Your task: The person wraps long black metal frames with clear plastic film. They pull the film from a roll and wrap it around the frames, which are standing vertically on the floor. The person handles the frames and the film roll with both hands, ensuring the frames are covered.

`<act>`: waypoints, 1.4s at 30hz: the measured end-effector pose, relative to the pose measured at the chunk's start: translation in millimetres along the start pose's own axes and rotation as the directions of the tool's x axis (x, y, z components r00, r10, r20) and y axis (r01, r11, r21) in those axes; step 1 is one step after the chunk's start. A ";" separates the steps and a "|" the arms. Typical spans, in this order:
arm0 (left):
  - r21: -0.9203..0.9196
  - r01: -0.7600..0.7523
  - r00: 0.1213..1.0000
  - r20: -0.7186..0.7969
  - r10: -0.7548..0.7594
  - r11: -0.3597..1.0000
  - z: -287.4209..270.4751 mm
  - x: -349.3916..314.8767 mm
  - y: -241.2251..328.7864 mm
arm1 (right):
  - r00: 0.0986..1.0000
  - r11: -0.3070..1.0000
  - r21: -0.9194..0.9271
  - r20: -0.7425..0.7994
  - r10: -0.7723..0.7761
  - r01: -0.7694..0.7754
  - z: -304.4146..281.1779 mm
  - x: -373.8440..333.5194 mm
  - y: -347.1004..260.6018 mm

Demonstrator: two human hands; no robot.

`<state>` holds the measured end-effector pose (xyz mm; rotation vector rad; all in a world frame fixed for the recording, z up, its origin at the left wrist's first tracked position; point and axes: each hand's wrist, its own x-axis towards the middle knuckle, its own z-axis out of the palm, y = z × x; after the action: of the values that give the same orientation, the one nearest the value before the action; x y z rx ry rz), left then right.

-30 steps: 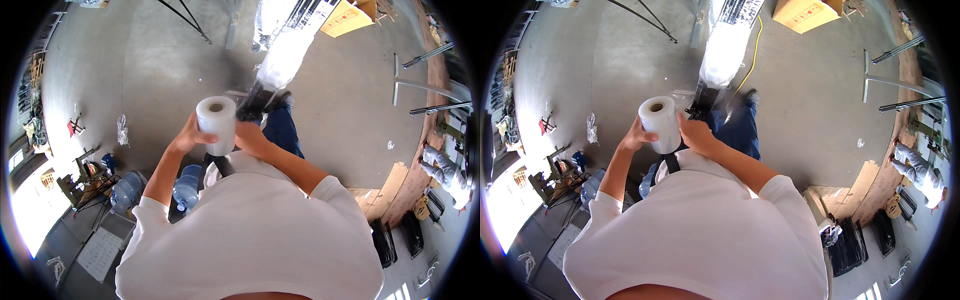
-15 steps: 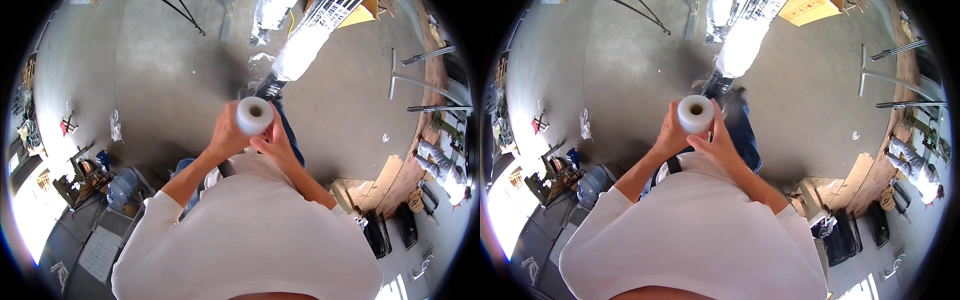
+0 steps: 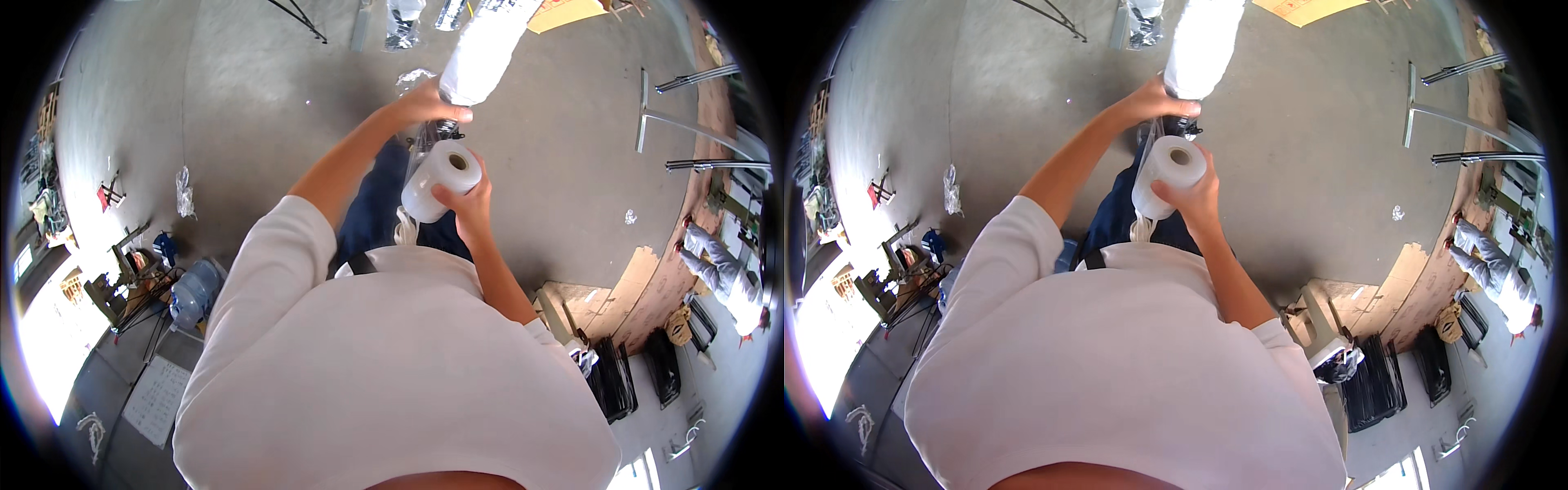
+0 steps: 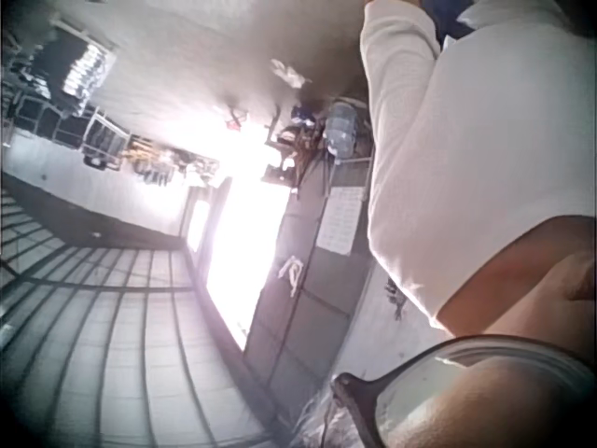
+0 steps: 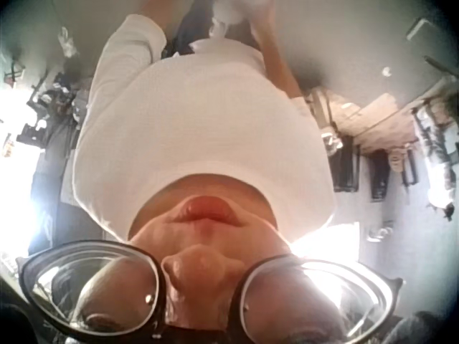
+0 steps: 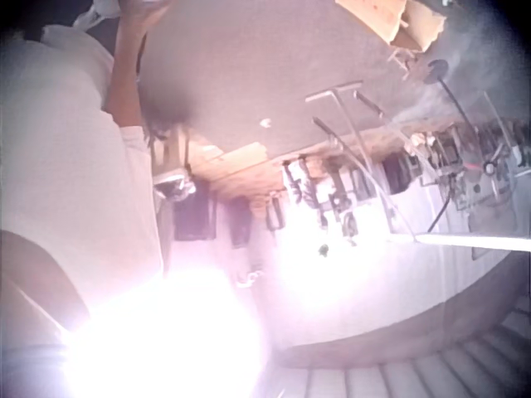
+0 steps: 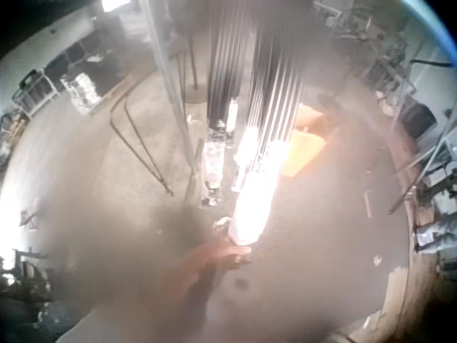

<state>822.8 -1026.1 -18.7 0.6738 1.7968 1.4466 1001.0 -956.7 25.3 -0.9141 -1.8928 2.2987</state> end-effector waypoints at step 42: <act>-0.723 -0.005 0.867 -0.348 -0.358 0.691 76.8 -172.6 -47.5 | 0.359 0.919 -0.003 0.920 0.158 -0.395 0.4 98.4 37.9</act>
<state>989.9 -1124.5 -37.1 -0.2853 1.3683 2.0878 932.2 -929.9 -49.9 0.2525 -1.6294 3.6298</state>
